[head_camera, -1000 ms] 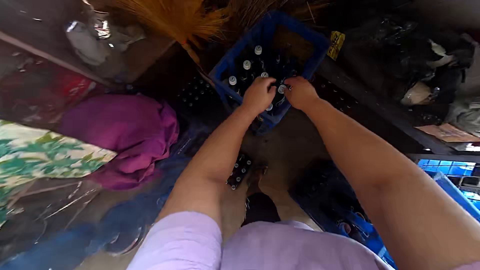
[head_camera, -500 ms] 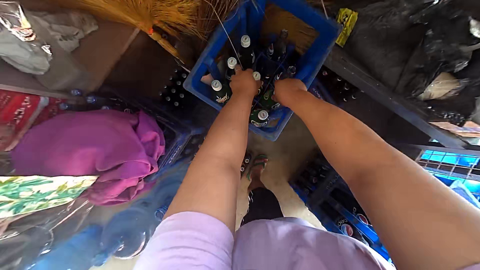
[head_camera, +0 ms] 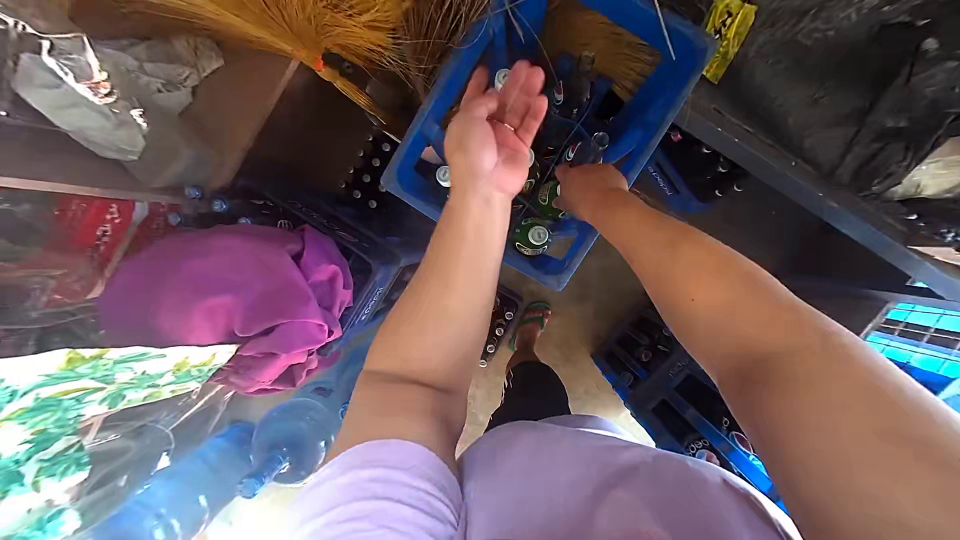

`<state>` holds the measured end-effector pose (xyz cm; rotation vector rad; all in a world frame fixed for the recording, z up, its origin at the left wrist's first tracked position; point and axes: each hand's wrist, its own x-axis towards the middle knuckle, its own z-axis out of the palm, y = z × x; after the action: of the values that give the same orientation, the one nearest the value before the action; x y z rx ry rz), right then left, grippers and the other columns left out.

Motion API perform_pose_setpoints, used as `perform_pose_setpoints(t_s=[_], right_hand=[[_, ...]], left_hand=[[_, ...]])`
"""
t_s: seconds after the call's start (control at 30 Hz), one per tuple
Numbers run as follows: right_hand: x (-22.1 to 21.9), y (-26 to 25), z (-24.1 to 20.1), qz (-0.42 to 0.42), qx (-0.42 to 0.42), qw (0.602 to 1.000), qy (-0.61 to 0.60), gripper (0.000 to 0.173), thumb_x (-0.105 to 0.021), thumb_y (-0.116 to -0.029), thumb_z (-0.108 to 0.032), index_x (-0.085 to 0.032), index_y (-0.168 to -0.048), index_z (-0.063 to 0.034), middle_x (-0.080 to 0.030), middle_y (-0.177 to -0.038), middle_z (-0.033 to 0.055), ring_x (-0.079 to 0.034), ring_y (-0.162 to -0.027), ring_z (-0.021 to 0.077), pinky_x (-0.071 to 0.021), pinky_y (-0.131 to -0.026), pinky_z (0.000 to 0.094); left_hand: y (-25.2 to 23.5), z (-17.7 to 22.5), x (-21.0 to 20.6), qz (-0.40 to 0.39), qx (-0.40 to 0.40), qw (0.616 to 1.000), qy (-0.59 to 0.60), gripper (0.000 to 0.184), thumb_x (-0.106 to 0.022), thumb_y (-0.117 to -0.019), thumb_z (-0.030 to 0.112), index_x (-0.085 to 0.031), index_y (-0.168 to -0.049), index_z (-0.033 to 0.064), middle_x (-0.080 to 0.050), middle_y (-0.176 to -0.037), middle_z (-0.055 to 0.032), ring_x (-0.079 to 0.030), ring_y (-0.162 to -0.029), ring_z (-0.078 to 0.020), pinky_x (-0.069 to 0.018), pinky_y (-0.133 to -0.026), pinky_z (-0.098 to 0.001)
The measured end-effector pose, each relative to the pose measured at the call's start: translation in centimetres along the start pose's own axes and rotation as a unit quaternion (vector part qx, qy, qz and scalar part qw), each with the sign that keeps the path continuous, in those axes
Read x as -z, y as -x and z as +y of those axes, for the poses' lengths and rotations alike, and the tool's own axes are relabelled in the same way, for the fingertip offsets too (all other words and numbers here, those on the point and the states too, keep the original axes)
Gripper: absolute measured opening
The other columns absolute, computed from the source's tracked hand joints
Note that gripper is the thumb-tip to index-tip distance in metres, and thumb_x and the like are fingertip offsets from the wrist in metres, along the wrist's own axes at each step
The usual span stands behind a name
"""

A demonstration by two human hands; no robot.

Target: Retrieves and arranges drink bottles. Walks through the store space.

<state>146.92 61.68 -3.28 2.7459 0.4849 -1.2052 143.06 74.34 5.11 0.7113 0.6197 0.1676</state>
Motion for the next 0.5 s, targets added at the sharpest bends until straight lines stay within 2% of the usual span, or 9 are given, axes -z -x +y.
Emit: perform_pose_setpoints(t_s=[0.03,0.07,0.1,0.13,0.17,0.2,0.3,0.43,0.5], right_hand=[[-0.1,-0.2,0.0,-0.003,0.003,1.000,0.002,0.054,-0.064,-0.1011,-0.035,-0.050,-0.146,-0.0069,-0.063,-0.128,0.0299,-0.061,-0.119,0.0516,-0.0489,-0.090,0.0708],[-0.2,-0.3,0.1,-0.004,0.004,1.000,0.000,0.053,-0.065,-0.1007,-0.033,-0.052,-0.145,-0.0072,-0.063,-0.128,0.0294,-0.061,-0.119,0.0513,-0.0490,-0.090,0.0708],[-0.1,-0.3,0.1,-0.004,0.004,1.000,-0.004,0.052,-0.066,-0.1004,-0.031,-0.053,-0.145,-0.0074,-0.063,-0.129,0.0288,-0.061,-0.120,0.0508,-0.0489,-0.090,0.0709],[-0.1,-0.3,0.0,-0.004,0.002,1.000,-0.010,0.051,-0.066,-0.0999,-0.029,-0.052,-0.145,-0.0076,-0.063,-0.129,0.0285,-0.061,-0.120,0.0503,-0.0490,-0.090,0.0706],[0.0,-0.3,0.0,-0.004,0.000,1.000,-0.013,0.051,-0.066,-0.0996,-0.027,-0.052,-0.145,-0.0074,-0.064,-0.129,0.0281,-0.061,-0.120,0.0497,-0.0494,-0.090,0.0697],[0.1,-0.2,0.0,-0.003,-0.001,1.000,-0.013,0.052,-0.065,-0.0995,-0.026,-0.051,-0.145,-0.0067,-0.064,-0.128,0.0283,-0.062,-0.120,0.0492,-0.0498,-0.090,0.0688],[0.2,0.0,0.0,0.003,-0.003,1.000,-0.022,0.051,-0.064,-0.1007,-0.027,-0.050,-0.144,-0.0050,-0.064,-0.126,0.0279,-0.063,-0.118,0.0483,-0.0506,-0.090,0.0669],[0.5,0.8,0.6,0.043,0.007,0.998,-0.049,0.047,-0.061,-0.1020,-0.031,-0.052,-0.139,-0.0031,-0.066,-0.122,0.0270,-0.064,-0.116,0.0465,-0.0510,-0.090,0.0650],[0.5,1.3,1.1,0.065,0.015,0.995,-0.078,0.046,-0.061,-0.1014,-0.033,-0.054,-0.137,-0.0038,-0.067,-0.121,0.0254,-0.064,-0.116,0.0449,-0.0506,-0.091,0.0637]], left_hand=[[-2.3,-1.8,0.1,0.035,-0.036,0.996,-0.075,0.052,-0.034,-0.1052,0.000,-0.027,-0.156,0.0094,-0.060,-0.130,-0.0133,-0.067,-0.110,-0.0182,-0.0588,-0.089,-0.0344],[-4.6,-3.8,1.4,0.024,-0.074,0.972,-0.221,0.067,-0.041,-0.0986,-0.008,-0.020,-0.161,0.0039,-0.047,-0.149,-0.0165,-0.055,-0.132,-0.0219,-0.0524,-0.104,-0.0378],[-6.5,-5.4,3.2,-0.017,-0.093,0.903,-0.419,0.073,-0.051,-0.0932,-0.007,-0.022,-0.160,-0.0007,-0.032,-0.162,-0.0192,-0.039,-0.147,-0.0254,-0.0416,-0.116,-0.0388],[-7.6,-6.5,4.9,-0.065,-0.080,0.803,-0.587,0.073,-0.060,-0.0913,0.001,-0.031,-0.158,0.0019,-0.028,-0.164,-0.0243,-0.033,-0.151,-0.0346,-0.0357,-0.120,-0.0476],[-8.4,-7.4,6.4,-0.112,-0.053,0.720,-0.683,0.072,-0.066,-0.0909,0.009,-0.038,-0.157,0.0074,-0.035,-0.160,-0.0263,-0.038,-0.147,-0.0408,-0.0372,-0.117,-0.0569],[-8.9,-7.9,7.3,-0.151,-0.015,0.674,-0.723,0.069,-0.068,-0.0942,0.014,-0.040,-0.157,0.0110,-0.044,-0.155,-0.0243,-0.047,-0.141,-0.0407,-0.0414,-0.113,-0.0594],[-9.8,-7.8,7.7,-0.196,0.028,0.639,-0.743,0.052,-0.063,-0.1028,0.023,-0.047,-0.149,0.0060,-0.060,-0.138,-0.0233,-0.059,-0.128,-0.0384,-0.0453,-0.109,-0.0565],[-9.8,-8.4,7.3,-0.217,-0.036,0.615,-0.757,0.041,-0.056,-0.1063,0.022,-0.053,-0.141,0.0011,-0.063,-0.130,-0.0250,-0.062,-0.122,-0.0398,-0.0466,-0.107,-0.0560],[-9.3,-8.3,7.2,-0.201,-0.092,0.634,-0.741,0.040,-0.056,-0.1059,0.021,-0.054,-0.141,0.0014,-0.064,-0.131,-0.0239,-0.064,-0.121,-0.0383,-0.0482,-0.106,-0.0545]])
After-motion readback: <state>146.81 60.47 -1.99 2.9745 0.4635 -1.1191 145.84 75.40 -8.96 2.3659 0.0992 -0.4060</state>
